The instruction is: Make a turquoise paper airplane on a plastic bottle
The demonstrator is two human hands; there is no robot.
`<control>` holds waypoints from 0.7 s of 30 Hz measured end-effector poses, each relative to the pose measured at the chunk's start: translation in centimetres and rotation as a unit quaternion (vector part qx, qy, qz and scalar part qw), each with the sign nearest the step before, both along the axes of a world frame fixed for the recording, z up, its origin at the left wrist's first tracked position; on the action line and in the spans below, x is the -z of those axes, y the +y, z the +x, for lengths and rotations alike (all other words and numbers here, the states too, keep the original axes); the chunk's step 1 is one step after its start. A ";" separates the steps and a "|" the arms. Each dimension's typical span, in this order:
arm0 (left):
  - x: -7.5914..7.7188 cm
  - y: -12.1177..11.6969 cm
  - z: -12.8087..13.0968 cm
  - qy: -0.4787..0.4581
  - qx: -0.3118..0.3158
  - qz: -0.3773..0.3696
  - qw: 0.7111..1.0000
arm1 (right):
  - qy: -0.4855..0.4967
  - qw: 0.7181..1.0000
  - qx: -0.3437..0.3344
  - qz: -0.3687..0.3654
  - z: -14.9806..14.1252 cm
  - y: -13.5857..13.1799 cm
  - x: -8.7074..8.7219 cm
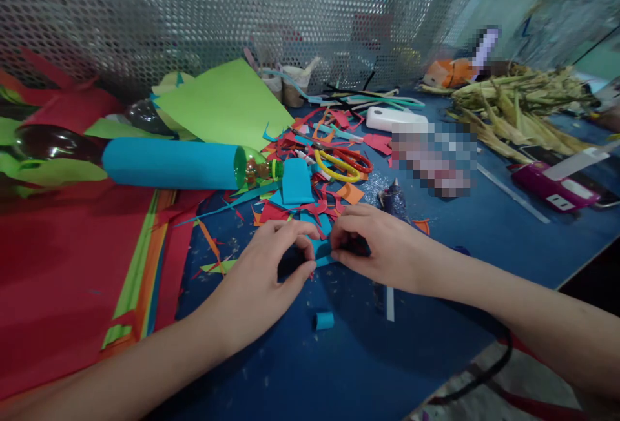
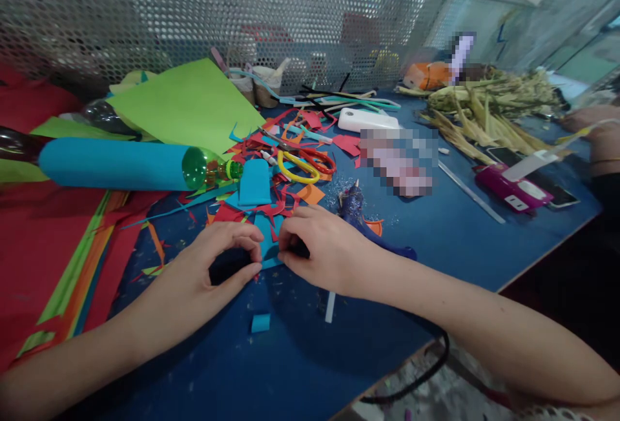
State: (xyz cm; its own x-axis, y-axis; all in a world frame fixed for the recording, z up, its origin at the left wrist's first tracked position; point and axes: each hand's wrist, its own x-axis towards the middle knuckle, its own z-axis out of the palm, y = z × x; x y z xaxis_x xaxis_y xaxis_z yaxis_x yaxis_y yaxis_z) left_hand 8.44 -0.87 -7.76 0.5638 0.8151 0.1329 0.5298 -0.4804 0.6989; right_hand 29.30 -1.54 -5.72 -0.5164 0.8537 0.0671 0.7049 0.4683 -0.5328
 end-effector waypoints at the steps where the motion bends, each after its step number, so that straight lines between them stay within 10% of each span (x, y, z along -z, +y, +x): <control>1: 0.0 0.0 0.0 -0.001 0.000 0.000 1.000 | 0.008 1.000 0.005 0.006 0.0 0.0 0.0; 21: 0.0 0.1 0.1 0.051 0.015 0.052 0.997 | -0.004 0.996 -0.065 0.069 0.3 -0.1 0.2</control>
